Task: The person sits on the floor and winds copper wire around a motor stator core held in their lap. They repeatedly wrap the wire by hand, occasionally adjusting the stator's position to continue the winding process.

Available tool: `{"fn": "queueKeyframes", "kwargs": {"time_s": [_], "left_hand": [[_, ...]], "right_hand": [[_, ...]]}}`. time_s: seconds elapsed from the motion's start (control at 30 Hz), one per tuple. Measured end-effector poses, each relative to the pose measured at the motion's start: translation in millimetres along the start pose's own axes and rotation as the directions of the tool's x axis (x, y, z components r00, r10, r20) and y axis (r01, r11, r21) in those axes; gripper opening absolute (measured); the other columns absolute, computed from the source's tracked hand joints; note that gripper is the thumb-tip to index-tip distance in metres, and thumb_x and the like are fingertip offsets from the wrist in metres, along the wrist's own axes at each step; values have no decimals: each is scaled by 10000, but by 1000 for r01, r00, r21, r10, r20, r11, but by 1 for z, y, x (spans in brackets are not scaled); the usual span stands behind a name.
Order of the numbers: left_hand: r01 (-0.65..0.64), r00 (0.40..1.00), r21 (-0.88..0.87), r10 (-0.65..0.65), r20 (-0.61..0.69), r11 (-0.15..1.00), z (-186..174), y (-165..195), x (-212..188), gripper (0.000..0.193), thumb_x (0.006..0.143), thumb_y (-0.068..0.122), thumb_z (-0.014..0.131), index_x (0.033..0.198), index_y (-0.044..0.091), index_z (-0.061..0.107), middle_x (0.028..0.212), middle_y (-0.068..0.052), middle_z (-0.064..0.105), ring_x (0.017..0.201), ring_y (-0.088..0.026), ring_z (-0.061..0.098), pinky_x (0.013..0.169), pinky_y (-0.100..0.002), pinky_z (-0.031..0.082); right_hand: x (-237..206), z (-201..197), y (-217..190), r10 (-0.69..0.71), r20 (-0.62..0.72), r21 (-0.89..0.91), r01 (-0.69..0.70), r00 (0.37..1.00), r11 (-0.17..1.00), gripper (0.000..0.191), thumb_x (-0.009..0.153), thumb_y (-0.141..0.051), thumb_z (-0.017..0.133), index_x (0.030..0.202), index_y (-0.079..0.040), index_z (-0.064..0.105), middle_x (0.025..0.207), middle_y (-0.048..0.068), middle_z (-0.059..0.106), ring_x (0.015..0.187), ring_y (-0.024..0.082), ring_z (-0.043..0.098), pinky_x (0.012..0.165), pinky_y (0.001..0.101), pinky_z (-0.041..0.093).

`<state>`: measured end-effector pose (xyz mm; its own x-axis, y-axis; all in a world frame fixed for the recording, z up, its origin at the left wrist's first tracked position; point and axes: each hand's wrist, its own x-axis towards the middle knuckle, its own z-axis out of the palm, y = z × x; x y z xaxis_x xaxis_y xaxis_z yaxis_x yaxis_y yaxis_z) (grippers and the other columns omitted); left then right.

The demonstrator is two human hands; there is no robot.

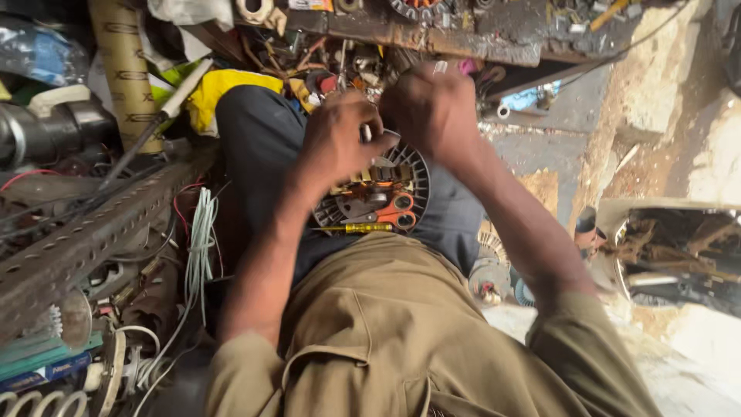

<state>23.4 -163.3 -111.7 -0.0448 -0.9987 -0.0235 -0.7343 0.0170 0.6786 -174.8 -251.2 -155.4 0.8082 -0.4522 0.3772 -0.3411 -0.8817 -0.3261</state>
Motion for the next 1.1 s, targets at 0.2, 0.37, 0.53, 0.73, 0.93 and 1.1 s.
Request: {"fn": "queueKeyframes", "kwargs": {"time_s": [0.2, 0.37, 0.53, 0.73, 0.93, 1.1], "left_hand": [[-189, 967, -484, 77, -243, 854, -11, 3, -33, 149, 935, 119, 707, 1052, 64, 782, 1115, -116, 684, 1093, -285, 694, 979, -413, 574], [-465, 777, 292, 543, -318, 836, -3, 30, -57, 182, 762, 113, 676, 932, 49, 693, 1196, -147, 678, 1103, -390, 640, 962, -539, 491], [-207, 949, -393, 86, -303, 896, 6, 6, -17, 144, 978, 174, 740, 1000, 41, 692, 1097, -92, 701, 1023, -281, 703, 918, -419, 551], [-214, 962, -369, 261, 82, 905, -12, -14, -13, 71, 929, 122, 702, 990, 115, 738, 1070, -52, 739, 1084, -244, 700, 955, -406, 559], [-466, 734, 362, 581, -352, 808, 1, 33, -57, 209, 835, 99, 686, 1017, 20, 750, 1139, -151, 688, 1146, -292, 584, 970, -498, 503], [-185, 939, -433, 28, -344, 882, -6, 11, -16, 90, 931, 72, 755, 936, 17, 684, 943, -111, 660, 933, -276, 676, 837, -376, 548]], "right_hand": [[-47, -54, -46, -223, 279, 73, 211, 934, 975, 135, 770, -145, 765, 903, -127, 748, 794, 79, 645, 660, 258, 640, 567, 433, 474], [-27, -27, 2, -11, 102, 356, -27, 995, 934, 151, 814, -177, 775, 944, -110, 737, 890, 53, 664, 775, 310, 658, 665, 404, 528], [-7, 15, 15, 137, -137, 215, -106, 981, 971, 93, 883, -148, 779, 945, -93, 736, 871, 86, 679, 762, 311, 675, 663, 424, 533], [-26, -66, -53, -174, 331, 309, 68, 927, 948, 79, 823, -166, 740, 845, -96, 710, 801, 112, 650, 721, 298, 649, 634, 443, 517], [-7, -53, -12, -30, 155, 305, -19, 987, 952, 125, 806, -147, 793, 915, -95, 760, 882, 100, 705, 799, 320, 681, 699, 412, 545], [-5, 14, 20, 166, -148, 380, -98, 975, 920, 64, 896, -120, 799, 907, -93, 741, 868, 103, 707, 719, 272, 699, 626, 356, 540]]}}
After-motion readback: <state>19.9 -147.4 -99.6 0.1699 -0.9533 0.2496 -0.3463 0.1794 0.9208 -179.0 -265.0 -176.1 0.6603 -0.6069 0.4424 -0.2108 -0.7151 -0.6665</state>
